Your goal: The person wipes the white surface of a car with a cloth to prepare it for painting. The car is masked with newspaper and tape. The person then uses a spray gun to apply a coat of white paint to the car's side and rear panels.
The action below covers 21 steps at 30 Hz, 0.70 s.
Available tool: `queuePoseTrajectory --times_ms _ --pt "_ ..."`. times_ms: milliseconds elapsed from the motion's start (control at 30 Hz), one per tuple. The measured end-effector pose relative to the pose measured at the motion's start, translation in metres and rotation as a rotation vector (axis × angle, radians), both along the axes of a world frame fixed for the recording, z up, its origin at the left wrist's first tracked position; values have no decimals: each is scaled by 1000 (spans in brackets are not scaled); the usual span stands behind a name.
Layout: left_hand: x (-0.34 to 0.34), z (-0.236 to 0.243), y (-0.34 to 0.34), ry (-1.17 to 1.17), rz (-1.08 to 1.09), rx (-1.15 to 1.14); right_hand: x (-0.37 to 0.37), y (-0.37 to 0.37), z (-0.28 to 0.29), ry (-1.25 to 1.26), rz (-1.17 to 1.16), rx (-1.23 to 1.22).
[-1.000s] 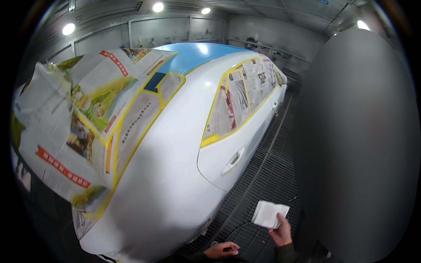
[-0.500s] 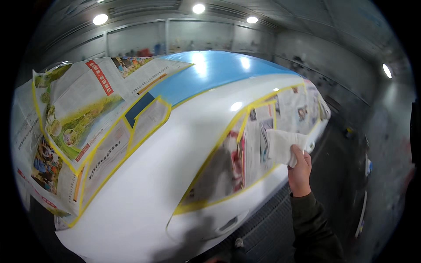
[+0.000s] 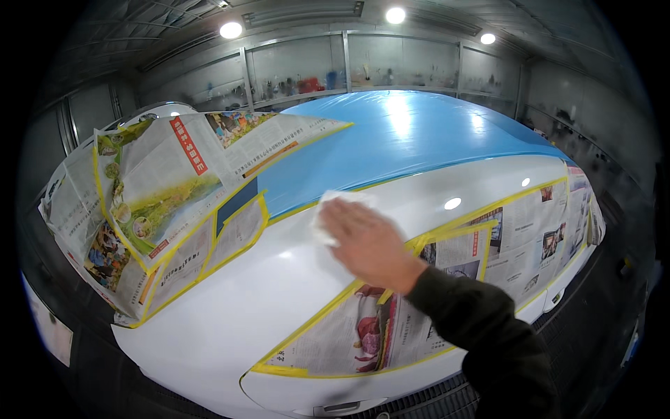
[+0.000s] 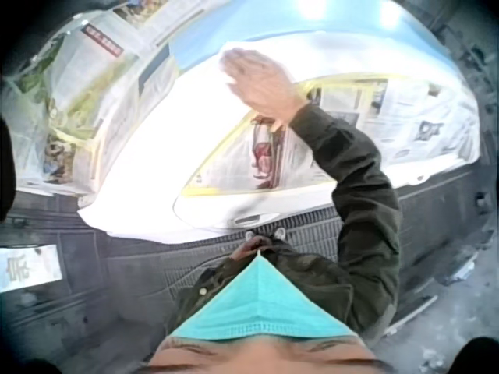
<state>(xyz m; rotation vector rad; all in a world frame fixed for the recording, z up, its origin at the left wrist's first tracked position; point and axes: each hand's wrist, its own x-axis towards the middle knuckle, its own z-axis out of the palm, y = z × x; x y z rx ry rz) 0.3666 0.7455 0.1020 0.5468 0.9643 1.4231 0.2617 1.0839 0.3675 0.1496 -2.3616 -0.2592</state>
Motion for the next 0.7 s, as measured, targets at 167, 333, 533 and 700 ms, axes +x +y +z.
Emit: queuePoseTrajectory --times_ms 167,333,533,700 --pt "-2 -8 7 91 33 -75 36 76 7 14 -149 -112" --pt "-10 -17 23 104 -5 -52 9 44 18 -92 -15 14" --pt "-24 -20 23 112 -9 -54 22 55 25 -135 -73 29" --pt "-33 -24 21 120 -12 -61 19 65 22 -207 -59 89"
